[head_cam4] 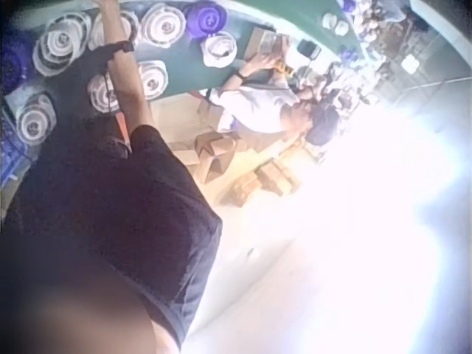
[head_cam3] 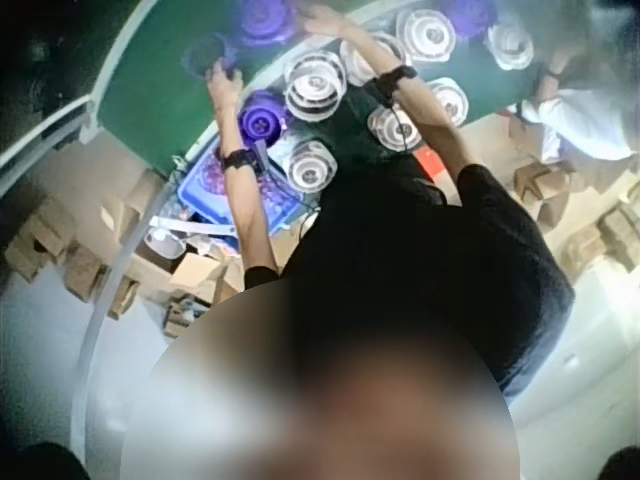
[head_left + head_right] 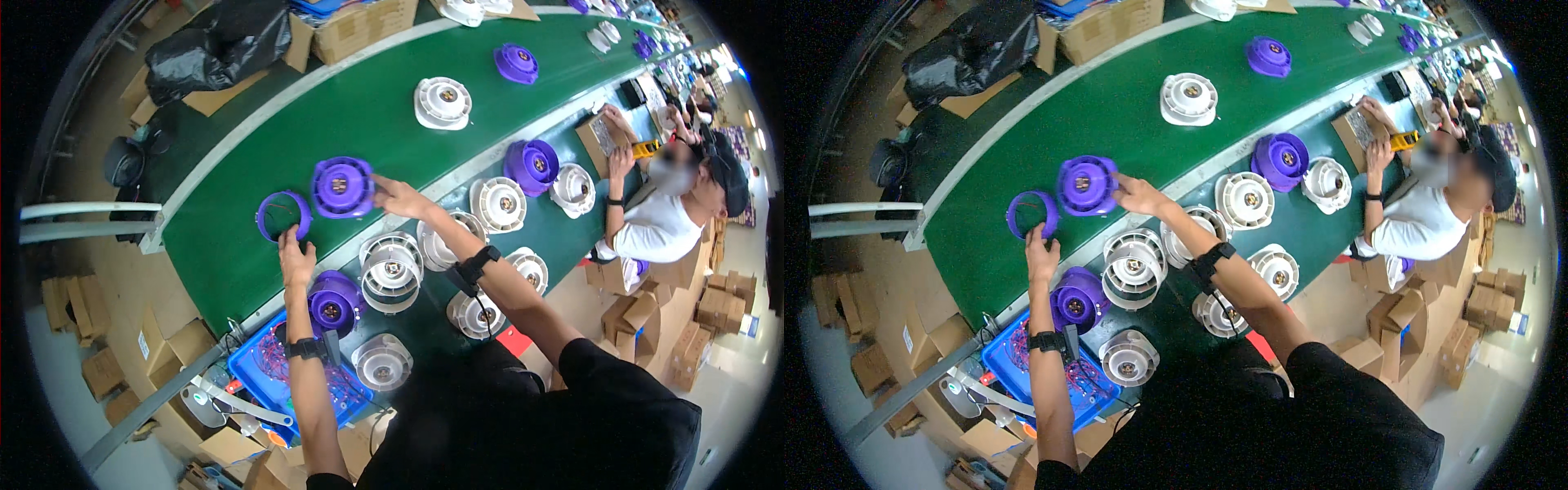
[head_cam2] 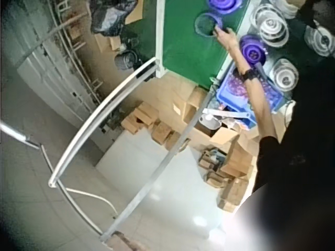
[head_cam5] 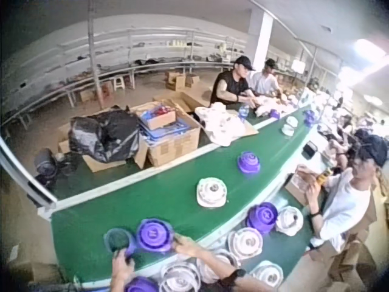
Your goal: The person assembles electronic components by picking up purple plastic casings and white circular motor units from a rack and table. They place the casings onto the motor units and arrange them on the green workbench. The person handles the items one at a time, moving between the storage rack and the assembly area.
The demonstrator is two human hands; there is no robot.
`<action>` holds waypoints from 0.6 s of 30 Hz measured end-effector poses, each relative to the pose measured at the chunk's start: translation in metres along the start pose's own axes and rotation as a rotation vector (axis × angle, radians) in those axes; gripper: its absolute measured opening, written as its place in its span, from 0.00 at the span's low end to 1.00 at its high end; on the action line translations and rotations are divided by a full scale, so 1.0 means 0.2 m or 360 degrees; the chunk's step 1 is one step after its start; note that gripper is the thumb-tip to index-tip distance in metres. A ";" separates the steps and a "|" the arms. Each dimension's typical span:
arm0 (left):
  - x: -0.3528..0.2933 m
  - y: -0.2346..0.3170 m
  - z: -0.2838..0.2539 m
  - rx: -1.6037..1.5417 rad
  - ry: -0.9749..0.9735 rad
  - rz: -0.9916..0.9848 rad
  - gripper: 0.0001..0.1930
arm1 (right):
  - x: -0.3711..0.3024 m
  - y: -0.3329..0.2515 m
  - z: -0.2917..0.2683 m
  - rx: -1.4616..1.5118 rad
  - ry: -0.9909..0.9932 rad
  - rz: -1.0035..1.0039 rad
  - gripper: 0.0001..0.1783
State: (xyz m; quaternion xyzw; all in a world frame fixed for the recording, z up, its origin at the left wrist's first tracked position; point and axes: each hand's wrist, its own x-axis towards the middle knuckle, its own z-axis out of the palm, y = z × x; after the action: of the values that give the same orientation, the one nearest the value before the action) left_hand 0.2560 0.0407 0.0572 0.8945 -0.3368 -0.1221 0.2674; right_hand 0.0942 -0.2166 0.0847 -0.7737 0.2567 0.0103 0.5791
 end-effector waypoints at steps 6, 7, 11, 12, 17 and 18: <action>-0.08 0.16 -0.07 -0.0254 0.0082 0.0032 0.29 | -0.27 -0.10 -0.31 0.0341 -0.0147 -0.0165 0.21; -0.12 0.27 -0.14 -0.0409 -0.0136 -0.0195 0.26 | -0.39 -0.09 -0.39 0.0427 -0.0068 -0.0152 0.20; -0.44 0.41 -0.43 -0.0871 -0.0701 -0.0166 0.17 | -0.96 -0.09 -0.65 0.0636 -0.0091 -0.0127 0.16; -0.49 0.46 -0.42 -0.0844 -0.0788 -0.0148 0.14 | -1.19 -0.05 -0.71 0.0605 -0.0038 -0.0037 0.17; -0.97 0.70 -0.37 -0.1011 -0.1220 -0.0377 0.08 | -1.97 0.43 -0.66 0.0572 0.0089 0.0596 0.24; -1.03 0.74 -0.31 -0.0962 -0.1303 -0.0391 0.08 | -2.11 0.57 -0.59 0.0447 0.0209 0.0748 0.24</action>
State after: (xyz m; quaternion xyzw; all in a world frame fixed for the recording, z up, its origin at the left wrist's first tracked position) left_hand 0.0477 0.1094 0.1994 0.6894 -0.2561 -0.5839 0.3437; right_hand -0.3510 -0.1823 0.1540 -0.6041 0.4648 0.0585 0.6447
